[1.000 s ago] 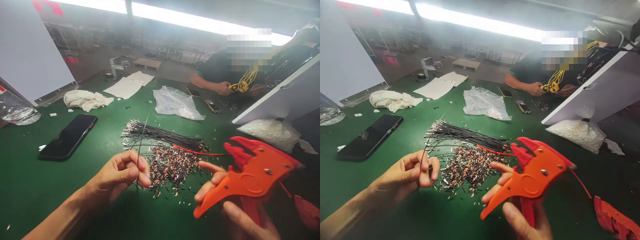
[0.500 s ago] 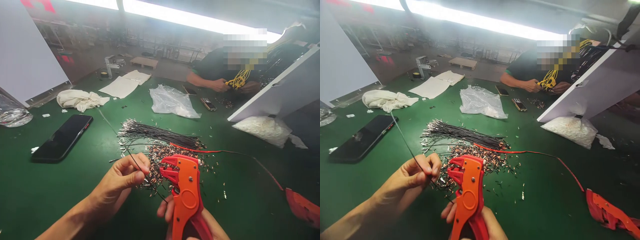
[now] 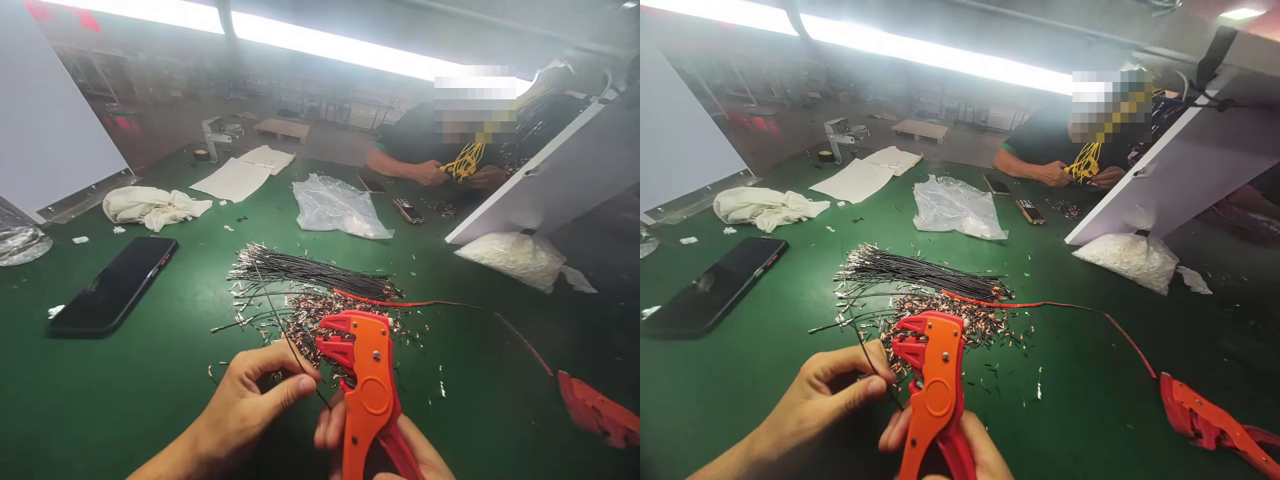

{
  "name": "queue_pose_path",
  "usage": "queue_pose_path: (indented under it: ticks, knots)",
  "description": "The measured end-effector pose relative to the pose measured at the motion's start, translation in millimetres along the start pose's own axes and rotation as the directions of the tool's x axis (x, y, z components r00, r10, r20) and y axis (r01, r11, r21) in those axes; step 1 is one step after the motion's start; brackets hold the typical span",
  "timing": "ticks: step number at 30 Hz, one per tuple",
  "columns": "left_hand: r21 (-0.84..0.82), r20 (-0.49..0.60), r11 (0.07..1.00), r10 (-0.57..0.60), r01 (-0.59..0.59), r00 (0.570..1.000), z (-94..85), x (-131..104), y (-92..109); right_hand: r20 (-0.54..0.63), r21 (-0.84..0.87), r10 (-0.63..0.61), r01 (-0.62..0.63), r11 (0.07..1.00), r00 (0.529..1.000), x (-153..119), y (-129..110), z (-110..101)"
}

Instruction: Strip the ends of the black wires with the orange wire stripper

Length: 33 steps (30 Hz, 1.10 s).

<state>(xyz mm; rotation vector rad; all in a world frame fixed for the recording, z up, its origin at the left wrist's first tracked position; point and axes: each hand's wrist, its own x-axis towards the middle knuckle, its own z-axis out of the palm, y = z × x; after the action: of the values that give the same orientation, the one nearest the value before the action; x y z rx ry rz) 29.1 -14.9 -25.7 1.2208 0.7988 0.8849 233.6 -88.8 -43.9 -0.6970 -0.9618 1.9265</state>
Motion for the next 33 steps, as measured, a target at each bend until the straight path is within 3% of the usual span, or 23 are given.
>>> queue_pose_path:
  ticks: [3,7,18,24,27,30,33]
  knots:
    - [0.003,-0.131,0.997,-0.074,0.075,0.989,-8.0,4.1,-0.2,0.006,0.035,0.017,-0.017,0.999,1.0,2.9,-9.8,1.8]
    - [-0.07,-0.222,0.995,-0.087,0.073,0.971,-18.5,7.1,0.2,0.026,0.171,0.065,-0.069,0.983,0.998,6.1,-14.5,4.7]
    - [-0.165,-0.216,0.985,-0.093,0.058,0.972,-18.1,6.9,10.6,-0.008,0.375,0.099,-0.089,0.923,0.995,6.4,-17.2,14.4]
    - [-0.163,-0.236,0.987,-0.057,0.018,0.97,-18.3,7.3,13.6,-0.026,0.281,0.065,-0.055,0.958,0.998,9.5,-9.5,12.4]
    - [-0.154,-0.254,0.988,-0.037,-0.003,0.967,-18.1,9.0,16.2,-0.053,0.214,0.153,-0.138,0.967,0.987,5.7,-14.1,18.0]
    - [-0.152,-0.262,0.988,-0.012,-0.029,0.965,-19.5,13.9,25.1,0.006,0.217,0.234,-0.23,0.949,0.972,1.5,-21.8,22.9]
    - [-0.157,-0.275,0.985,0.022,-0.068,0.961,-22.6,20.4,41.4,0.044,0.24,0.225,-0.229,0.943,0.973,1.8,-25.5,21.3]
